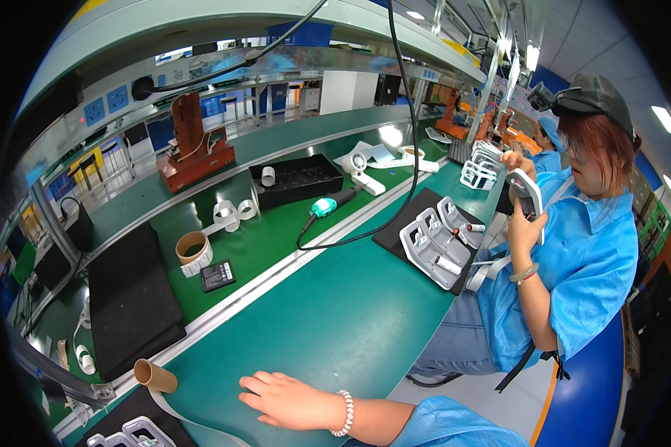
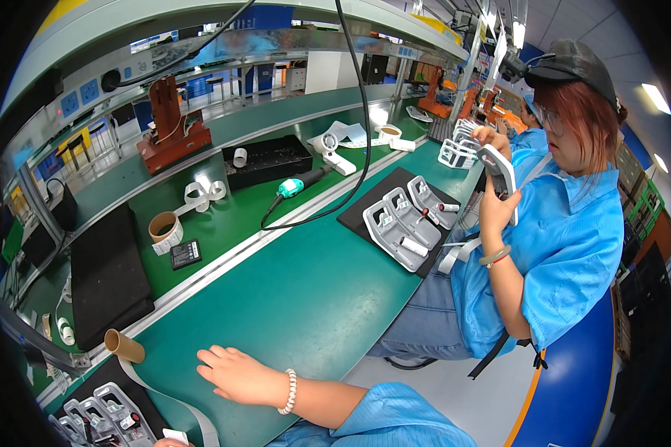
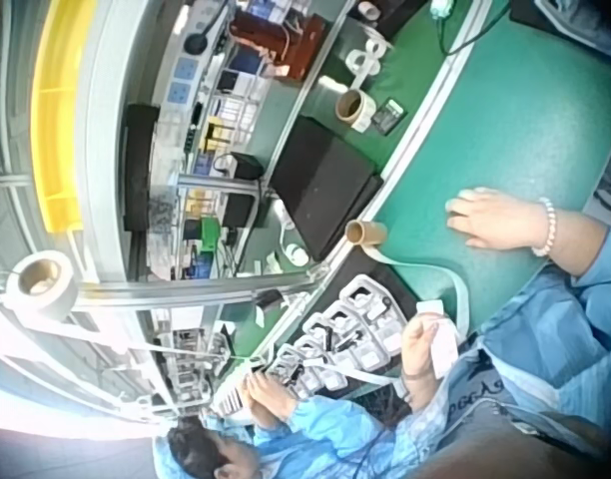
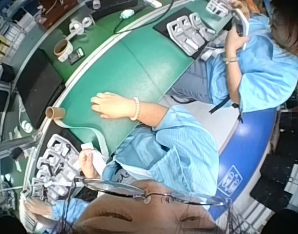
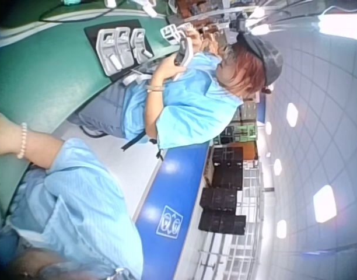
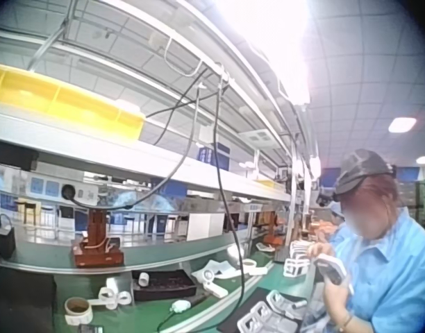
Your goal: The person applies labels from a sticker roll onto electronics modules by hand.
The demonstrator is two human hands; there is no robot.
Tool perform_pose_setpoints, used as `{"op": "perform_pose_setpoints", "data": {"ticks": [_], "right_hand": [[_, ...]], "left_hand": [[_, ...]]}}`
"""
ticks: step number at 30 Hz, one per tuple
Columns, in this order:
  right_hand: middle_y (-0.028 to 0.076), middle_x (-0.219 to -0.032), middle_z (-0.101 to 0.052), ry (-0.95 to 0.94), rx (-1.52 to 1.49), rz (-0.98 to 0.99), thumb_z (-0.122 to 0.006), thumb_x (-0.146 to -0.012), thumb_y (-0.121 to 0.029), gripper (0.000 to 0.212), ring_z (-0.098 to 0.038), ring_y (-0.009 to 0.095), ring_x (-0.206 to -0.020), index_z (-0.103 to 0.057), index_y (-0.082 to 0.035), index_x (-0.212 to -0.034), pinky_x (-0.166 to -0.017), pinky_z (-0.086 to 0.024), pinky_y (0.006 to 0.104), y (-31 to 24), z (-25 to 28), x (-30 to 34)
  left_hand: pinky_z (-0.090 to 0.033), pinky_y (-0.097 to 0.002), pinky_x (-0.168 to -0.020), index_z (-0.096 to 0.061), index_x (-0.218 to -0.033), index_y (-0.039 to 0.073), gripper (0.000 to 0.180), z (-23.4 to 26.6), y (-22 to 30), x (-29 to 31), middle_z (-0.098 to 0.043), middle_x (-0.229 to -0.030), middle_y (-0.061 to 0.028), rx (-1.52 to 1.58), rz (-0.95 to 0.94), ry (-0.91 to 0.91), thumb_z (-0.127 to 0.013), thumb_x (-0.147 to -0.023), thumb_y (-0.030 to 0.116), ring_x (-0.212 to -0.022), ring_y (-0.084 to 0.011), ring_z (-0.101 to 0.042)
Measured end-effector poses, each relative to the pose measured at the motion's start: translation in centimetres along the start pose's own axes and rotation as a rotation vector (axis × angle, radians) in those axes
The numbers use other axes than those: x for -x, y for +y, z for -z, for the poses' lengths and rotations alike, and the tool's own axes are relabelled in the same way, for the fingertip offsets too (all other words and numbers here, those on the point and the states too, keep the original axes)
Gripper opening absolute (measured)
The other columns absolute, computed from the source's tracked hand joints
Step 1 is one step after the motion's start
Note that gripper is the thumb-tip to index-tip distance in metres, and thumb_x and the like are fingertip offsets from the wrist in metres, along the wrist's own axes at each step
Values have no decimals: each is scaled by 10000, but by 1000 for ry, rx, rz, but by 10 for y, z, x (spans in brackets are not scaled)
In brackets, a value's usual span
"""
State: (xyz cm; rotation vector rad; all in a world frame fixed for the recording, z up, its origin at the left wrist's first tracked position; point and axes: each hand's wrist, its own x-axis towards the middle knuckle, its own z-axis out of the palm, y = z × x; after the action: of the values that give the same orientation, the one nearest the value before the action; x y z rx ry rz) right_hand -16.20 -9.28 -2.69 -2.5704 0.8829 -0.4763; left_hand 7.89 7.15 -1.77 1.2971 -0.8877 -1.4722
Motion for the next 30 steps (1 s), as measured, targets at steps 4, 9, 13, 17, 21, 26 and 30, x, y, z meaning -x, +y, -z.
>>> {"op": "perform_pose_setpoints", "data": {"ticks": [4, 9, 13, 17, 21, 26, 30], "right_hand": [[143, -1210, -415, 6, 4, 4, -663, -764, -137, 434, -438, 268, -1072, -500, 4, -1141, -879, -418, 357, -1, 1, 0], [145, -1214, -412, 5, 4, 2, -661, -765, -136, 433, -438, 270, -1073, -498, 3, -1140, -877, -420, 359, -1, 1, 0], [148, -1222, -410, -10, 6, -8, -661, -763, -137, 442, -435, 273, -1084, -496, 3, -1149, -884, -419, 364, -1, 2, 0], [150, -1229, -410, -18, 4, -9, -660, -764, -139, 448, -433, 275, -1092, -494, 4, -1154, -891, -417, 365, -4, 4, 0], [147, -1212, -421, 39, 15, 10, -680, -738, -134, 431, -435, 265, -1075, -505, 3, -1108, -881, -415, 355, -3, 0, 1], [154, -1238, -412, -9, 12, -4, -658, -767, -144, 454, -432, 278, -1100, -488, 1, -1162, -895, -417, 363, -3, 0, 1], [142, -1190, -433, 89, 11, 23, -697, -713, -127, 422, -439, 255, -1053, -516, 2, -1072, -869, -415, 347, -3, -2, 2]], "left_hand": [[-466, -244, -622, -554, -929, 26, 79, -3, 4, 1, -569, -793, -46, -16, -4, 10, -526, -855, 25, -686, -130, -551], [-457, -237, -645, -560, -932, 24, 90, -10, 10, 2, -566, -790, -36, 5, 17, 32, -527, -849, 16, -702, -120, -542], [-456, -236, -643, -560, -926, 26, 84, -9, 9, 2, -566, -788, -33, -1, 12, 25, -523, -852, 14, -695, -117, -540], [-455, -236, -643, -557, -923, 28, 75, -5, 6, 2, -567, -786, -30, 22, 32, 23, -519, -860, 15, -695, -114, -542], [-456, -235, -636, -555, -930, 31, 74, -6, 6, 2, -568, -789, -32, 4, 8, 29, -527, -862, 23, -693, -117, -546], [-453, -237, -643, -554, -930, 28, 70, -8, 8, 3, -569, -796, -39, 12, 24, 31, -546, -860, 36, -694, -117, -542], [-447, -234, -637, -552, -932, 25, 75, -7, 6, 3, -569, -796, -41, 10, 3, 20, -558, -859, 44, -690, -118, -538]]}}
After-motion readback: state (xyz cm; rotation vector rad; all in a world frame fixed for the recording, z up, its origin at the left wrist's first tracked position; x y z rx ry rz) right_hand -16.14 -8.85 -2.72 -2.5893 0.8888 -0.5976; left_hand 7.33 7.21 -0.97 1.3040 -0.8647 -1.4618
